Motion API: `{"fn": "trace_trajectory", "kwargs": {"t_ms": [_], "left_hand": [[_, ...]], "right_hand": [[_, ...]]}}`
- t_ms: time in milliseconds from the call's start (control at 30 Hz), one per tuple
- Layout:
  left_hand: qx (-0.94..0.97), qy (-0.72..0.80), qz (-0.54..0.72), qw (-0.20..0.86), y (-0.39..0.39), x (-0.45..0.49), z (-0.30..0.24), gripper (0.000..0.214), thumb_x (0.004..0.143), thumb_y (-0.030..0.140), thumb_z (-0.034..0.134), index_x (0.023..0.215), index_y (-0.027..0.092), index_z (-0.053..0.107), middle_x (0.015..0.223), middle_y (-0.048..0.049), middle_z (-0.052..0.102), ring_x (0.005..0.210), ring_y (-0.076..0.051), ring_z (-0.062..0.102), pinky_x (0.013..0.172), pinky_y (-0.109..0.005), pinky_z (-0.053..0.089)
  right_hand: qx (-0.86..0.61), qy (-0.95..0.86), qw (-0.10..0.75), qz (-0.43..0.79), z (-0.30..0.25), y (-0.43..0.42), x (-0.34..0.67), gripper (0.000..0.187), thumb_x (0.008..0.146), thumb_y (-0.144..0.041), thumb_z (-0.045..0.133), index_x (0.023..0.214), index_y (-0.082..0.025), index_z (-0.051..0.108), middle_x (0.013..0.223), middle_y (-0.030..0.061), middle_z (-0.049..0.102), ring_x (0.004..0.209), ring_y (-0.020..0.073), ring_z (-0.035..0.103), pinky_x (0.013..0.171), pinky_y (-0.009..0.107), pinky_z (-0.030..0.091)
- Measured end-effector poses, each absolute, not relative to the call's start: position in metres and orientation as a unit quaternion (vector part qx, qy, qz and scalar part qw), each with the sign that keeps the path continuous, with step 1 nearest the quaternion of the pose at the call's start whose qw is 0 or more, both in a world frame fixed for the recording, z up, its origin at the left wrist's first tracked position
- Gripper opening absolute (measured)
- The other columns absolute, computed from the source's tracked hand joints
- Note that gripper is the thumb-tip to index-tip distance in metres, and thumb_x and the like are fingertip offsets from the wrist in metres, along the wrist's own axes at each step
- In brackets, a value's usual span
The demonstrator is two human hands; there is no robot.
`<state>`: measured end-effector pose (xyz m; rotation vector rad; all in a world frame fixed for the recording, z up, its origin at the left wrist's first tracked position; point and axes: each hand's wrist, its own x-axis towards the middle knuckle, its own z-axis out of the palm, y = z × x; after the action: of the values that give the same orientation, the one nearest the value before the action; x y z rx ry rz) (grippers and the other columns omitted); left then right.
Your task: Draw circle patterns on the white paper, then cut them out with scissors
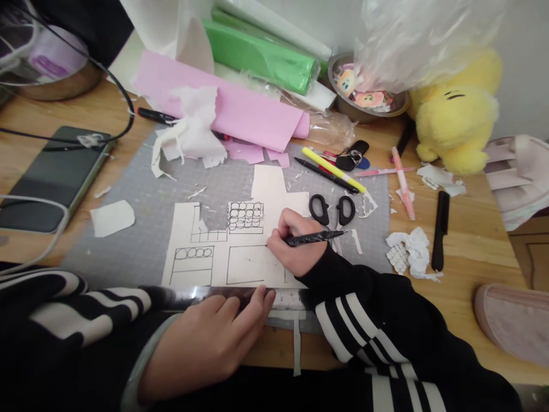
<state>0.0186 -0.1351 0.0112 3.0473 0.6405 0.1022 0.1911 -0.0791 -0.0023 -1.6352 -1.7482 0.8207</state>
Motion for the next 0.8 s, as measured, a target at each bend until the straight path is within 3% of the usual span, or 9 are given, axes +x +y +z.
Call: {"fn": "trace_trajectory", "kwargs": {"t_ms": [100, 800], "left_hand": [[0.98, 0.191, 0.055, 0.003, -0.1344, 0.0193, 0.0114, 0.038, 0.086, 0.005, 0.03, 0.11, 0.004, 0.059, 0.096, -0.0149, 0.068, 0.047, -0.014, 0.057, 0.032, -0.025, 0.041], [0.981, 0.183, 0.069, -0.002, -0.1323, 0.0198, 0.0122, 0.04, 0.085, 0.004, 0.029, 0.108, 0.004, 0.062, 0.095, -0.0129, 0.069, 0.047, -0.015, 0.059, 0.033, -0.026, 0.046]], "right_hand": [[-0.604, -0.672, 0.302, 0.305, -0.0029, -0.0794, 0.1911, 0.022, 0.066, -0.016, 0.049, 0.054, -0.021, 0.03, 0.041, -0.0067, 0.038, 0.039, 0.0073, 0.035, 0.041, 0.021, 0.028], [-0.554, -0.717, 0.284, 0.314, 0.0028, -0.0794, 0.1909, 0.023, 0.061, -0.013, 0.048, 0.052, -0.02, 0.028, 0.044, -0.0069, 0.034, 0.042, 0.0057, 0.028, 0.042, 0.019, 0.026]]}}
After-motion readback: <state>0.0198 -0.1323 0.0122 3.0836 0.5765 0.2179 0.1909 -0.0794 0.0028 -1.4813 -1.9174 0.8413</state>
